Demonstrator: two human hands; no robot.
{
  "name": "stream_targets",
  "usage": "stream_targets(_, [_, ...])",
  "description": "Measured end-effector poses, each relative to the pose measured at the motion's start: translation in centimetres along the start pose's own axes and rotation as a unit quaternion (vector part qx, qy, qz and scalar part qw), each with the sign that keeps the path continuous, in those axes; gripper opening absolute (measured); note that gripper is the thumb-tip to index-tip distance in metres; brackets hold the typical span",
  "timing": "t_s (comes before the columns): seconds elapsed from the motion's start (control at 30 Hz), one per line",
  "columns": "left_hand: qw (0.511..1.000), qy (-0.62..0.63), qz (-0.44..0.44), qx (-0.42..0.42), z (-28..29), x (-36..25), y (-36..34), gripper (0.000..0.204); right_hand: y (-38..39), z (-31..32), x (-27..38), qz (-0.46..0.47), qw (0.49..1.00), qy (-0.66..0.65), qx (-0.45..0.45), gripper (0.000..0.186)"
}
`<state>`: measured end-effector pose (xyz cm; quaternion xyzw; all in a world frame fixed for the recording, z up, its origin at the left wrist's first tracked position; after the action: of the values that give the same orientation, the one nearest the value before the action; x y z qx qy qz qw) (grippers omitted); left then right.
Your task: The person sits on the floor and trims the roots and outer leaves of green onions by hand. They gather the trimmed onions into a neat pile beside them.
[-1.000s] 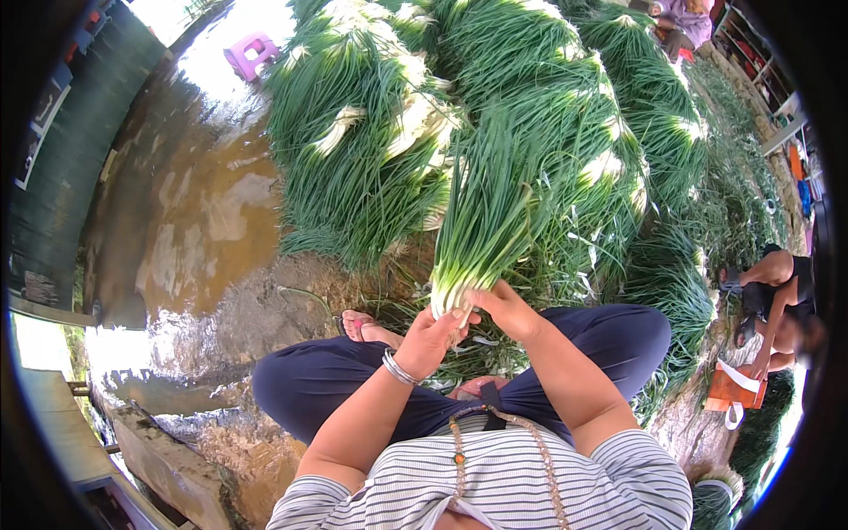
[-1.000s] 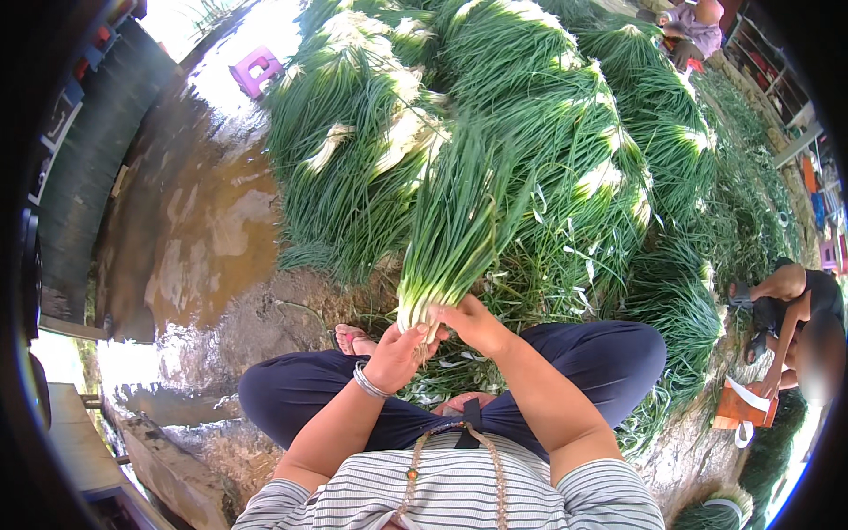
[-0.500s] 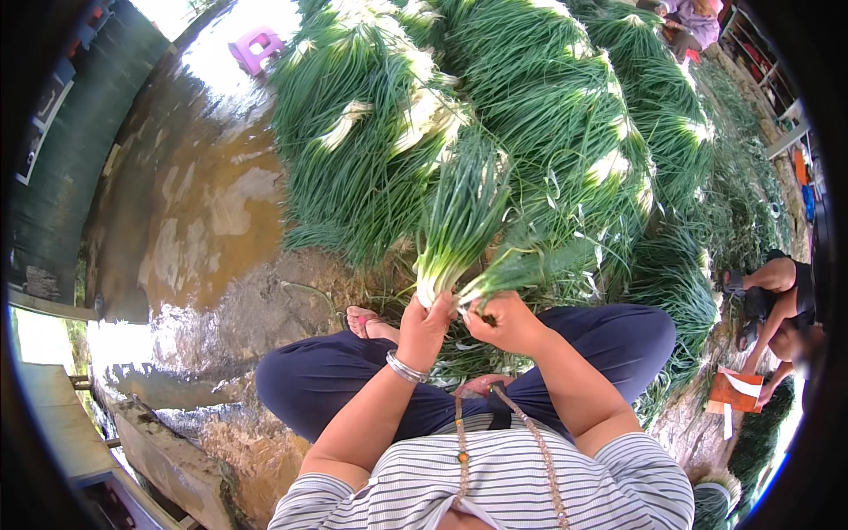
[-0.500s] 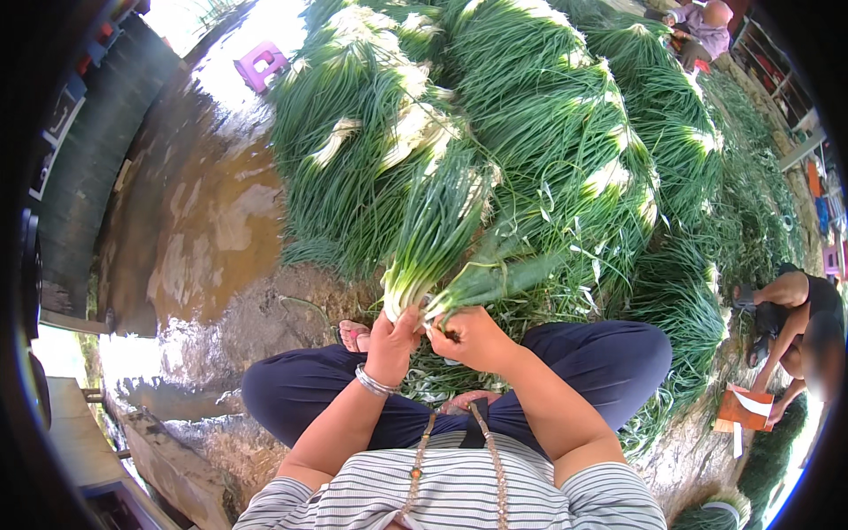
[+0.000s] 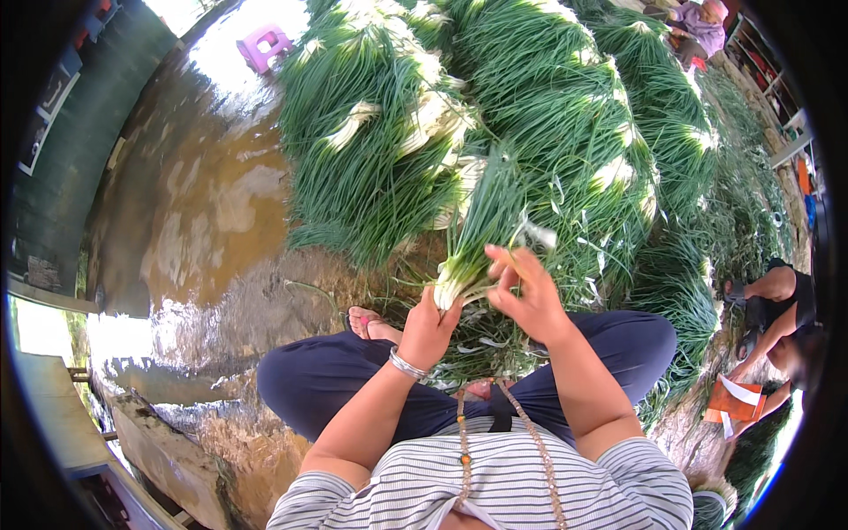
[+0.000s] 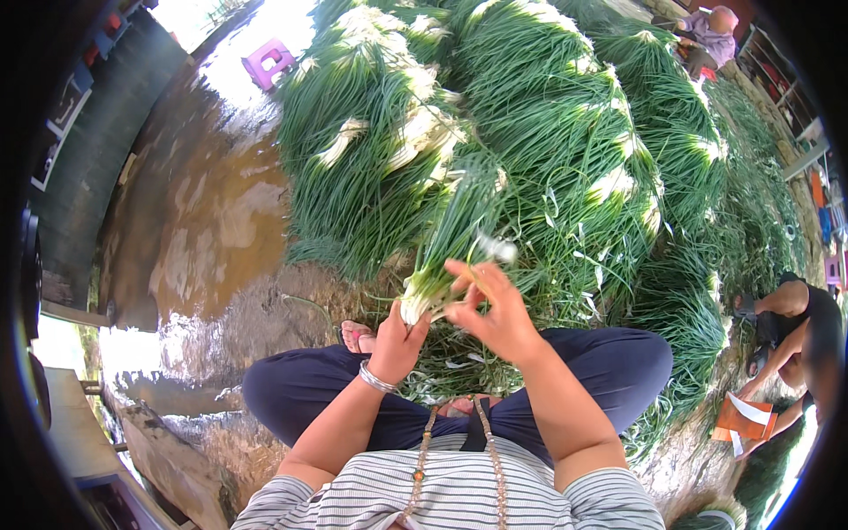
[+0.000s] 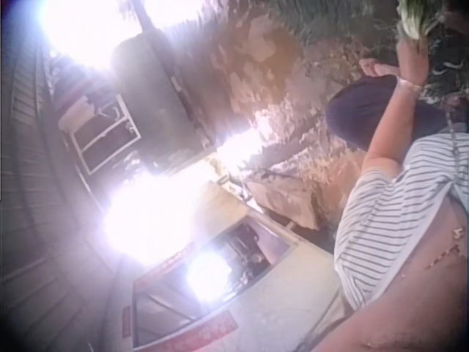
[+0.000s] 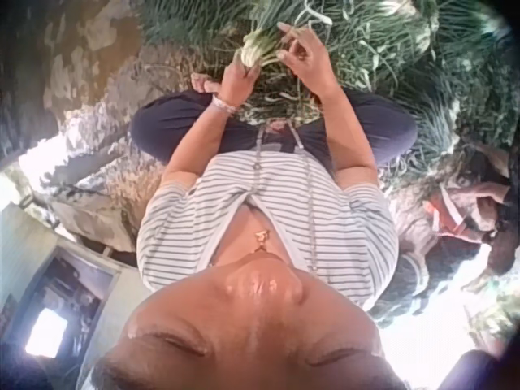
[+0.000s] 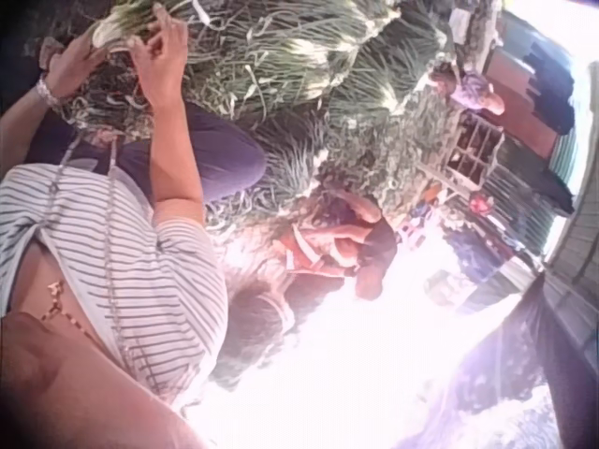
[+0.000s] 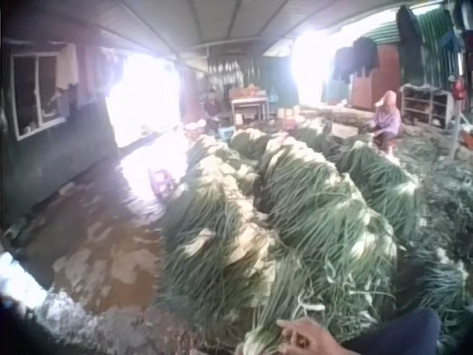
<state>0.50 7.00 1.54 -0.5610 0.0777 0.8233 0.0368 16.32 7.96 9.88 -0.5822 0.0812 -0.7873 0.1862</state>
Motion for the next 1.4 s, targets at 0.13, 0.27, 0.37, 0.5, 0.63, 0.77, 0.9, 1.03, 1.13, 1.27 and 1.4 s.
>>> stream_targets(0.13, [0.998, -0.056, -0.023, -0.001, -0.1, -1.1, 0.2, 0.033, -0.8, 0.0, -1.1, 0.108, 0.968, 0.227, 0.009, 0.019])
stream_targets(0.27, [0.996, -0.072, -0.041, -0.018, 0.6, -1.0, 0.0, 0.04, 0.5, -3.3, 0.0, 0.07, 0.965, 0.133, 0.214, 0.015])
stream_targets(0.37, [0.994, -0.097, -0.042, -0.003, 0.8, -0.6, -0.5, 0.042, 1.2, -4.4, 1.1, 0.009, 0.956, 0.04, 0.291, 0.014])
stream_targets(0.5, [0.991, -0.101, -0.082, -0.01, 0.7, -1.9, 0.2, 0.043, -0.8, -0.6, -0.7, 0.109, 0.959, 0.259, 0.048, 0.014])
stream_targets(0.63, [0.991, -0.103, -0.089, -0.021, 1.0, -1.5, 0.0, 0.044, -0.2, -2.9, 0.7, 0.08, 0.965, 0.166, 0.189, 0.01])
stream_targets(0.77, [0.986, -0.142, -0.082, -0.002, 0.8, -1.2, 0.1, 0.046, 2.2, -5.8, 1.7, 0.059, 0.945, 0.064, 0.317, 0.01])
stream_targets(0.9, [0.989, -0.134, -0.052, -0.03, 1.6, -0.3, -0.5, 0.046, 2.3, -5.2, 1.3, 0.065, 0.936, 0.022, 0.346, 0.009])
stream_targets(1.03, [0.978, -0.202, -0.04, -0.012, 1.0, -0.8, -0.4, 0.046, 1.3, -4.4, 1.6, -0.006, 0.968, 0.087, 0.236, 0.025])
stream_targets(1.13, [0.955, -0.292, -0.045, 0.01, -0.4, -0.2, 0.3, 0.054, -0.2, -4.0, 0.5, 0.061, 0.923, 0.357, 0.131, 0.046])
stream_targets(1.27, [0.955, -0.276, -0.102, 0.034, -1.2, 0.2, 0.5, 0.066, 1.1, -8.5, 1.0, 0.17, 0.906, 0.31, 0.233, 0.026])
stream_targets(1.4, [0.937, -0.3, -0.179, 0.006, -0.9, 0.1, 0.7, 0.062, -0.1, -6.1, 1.9, 0.062, 0.975, 0.082, 0.197, 0.006])
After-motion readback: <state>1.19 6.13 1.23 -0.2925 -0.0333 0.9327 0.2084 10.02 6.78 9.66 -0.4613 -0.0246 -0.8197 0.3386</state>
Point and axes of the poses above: each hand's wrist, its own y-axis away from the middle knuckle, its own z-axis out of the back of the hand, x = y × z, the point moved 8 cm from there along -y, towards the middle knuckle, and after that the axes turned 9 degrees about z, right-handed, at the moved point
